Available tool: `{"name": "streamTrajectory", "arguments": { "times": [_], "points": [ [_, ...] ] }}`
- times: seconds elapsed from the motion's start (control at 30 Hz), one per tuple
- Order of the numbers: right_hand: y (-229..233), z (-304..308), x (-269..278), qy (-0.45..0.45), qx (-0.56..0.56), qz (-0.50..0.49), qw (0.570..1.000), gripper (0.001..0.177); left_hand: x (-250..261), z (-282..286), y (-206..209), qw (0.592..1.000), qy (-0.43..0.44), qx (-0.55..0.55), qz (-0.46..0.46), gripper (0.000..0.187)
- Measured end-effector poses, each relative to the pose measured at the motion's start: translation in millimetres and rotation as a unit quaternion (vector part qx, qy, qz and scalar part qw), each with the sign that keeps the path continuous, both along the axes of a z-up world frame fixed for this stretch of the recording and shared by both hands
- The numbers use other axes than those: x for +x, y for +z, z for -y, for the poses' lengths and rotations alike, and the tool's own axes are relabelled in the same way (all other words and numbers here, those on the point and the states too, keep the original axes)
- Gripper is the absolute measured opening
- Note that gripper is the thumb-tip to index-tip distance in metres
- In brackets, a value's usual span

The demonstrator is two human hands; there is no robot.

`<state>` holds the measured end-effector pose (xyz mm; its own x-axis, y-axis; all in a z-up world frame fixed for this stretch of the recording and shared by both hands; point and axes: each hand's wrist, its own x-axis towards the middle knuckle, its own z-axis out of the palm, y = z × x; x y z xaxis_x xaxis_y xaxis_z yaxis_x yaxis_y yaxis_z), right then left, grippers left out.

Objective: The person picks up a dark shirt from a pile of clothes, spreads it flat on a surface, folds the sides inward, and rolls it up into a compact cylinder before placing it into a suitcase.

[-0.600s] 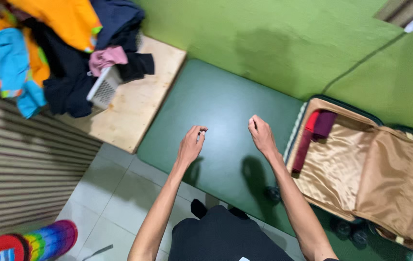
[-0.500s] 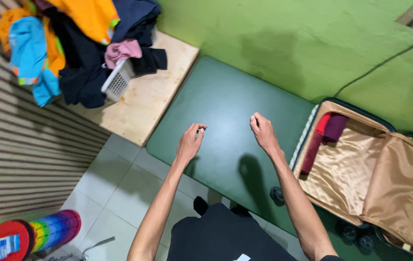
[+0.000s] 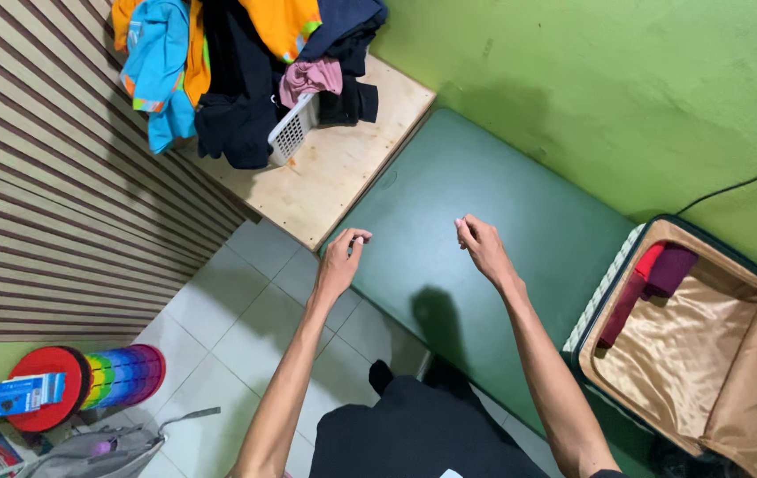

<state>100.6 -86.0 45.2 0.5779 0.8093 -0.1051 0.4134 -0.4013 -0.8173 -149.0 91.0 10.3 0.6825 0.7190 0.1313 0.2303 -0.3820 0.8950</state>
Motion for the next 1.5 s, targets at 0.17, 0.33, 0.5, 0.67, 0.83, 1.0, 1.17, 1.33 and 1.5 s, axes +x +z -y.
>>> {"name": "streamTrajectory", "arguments": {
  "times": [0.17, 0.33, 0.5, 0.67, 0.83, 1.0, 1.17, 1.33, 1.5],
  "points": [
    [1, -13, 3, 0.005, 0.041, -0.004, 0.999, 0.025, -10, -10, 8, 0.999, 0.025, 0.000, 0.033, 0.021],
    [-16, -37, 22, 0.024, 0.065, -0.027, 0.997, 0.025, -15, -25, 12, 0.999, 0.036, 0.007, 0.038, 0.022],
    [-33, -74, 44, 0.011, 0.049, 0.009, 0.999, 0.039, -18, -52, 7, 0.997, 0.059, -0.005, 0.057, 0.022],
    [-32, -125, 57, 0.001, 0.062, 0.001, 0.998, 0.037, 2, -101, 8, 0.994, 0.108, 0.007, -0.013, 0.019],
    [-22, -162, 71, -0.019, 0.058, -0.023, 0.998, 0.027, 48, -154, 18, 0.998, 0.057, -0.004, 0.036, 0.018],
    [-19, -190, 95, 0.008, 0.079, -0.047, 0.996, 0.025, 87, -197, 38, 0.999, 0.015, 0.028, 0.017, 0.019],
    [-13, -198, 109, -0.009, 0.030, -0.018, 0.999, 0.031, 104, -227, 49, 0.997, -0.001, 0.072, 0.031, 0.018],
    [-9, -215, 117, -0.056, -0.009, -0.010, 0.998, 0.038, 124, -257, 57, 0.996, -0.034, 0.083, 0.019, 0.017],
    [3, -250, 116, -0.062, -0.036, 0.050, 0.996, 0.042, 148, -304, 55, 0.983, -0.068, 0.166, 0.032, 0.017]
  ]
}}
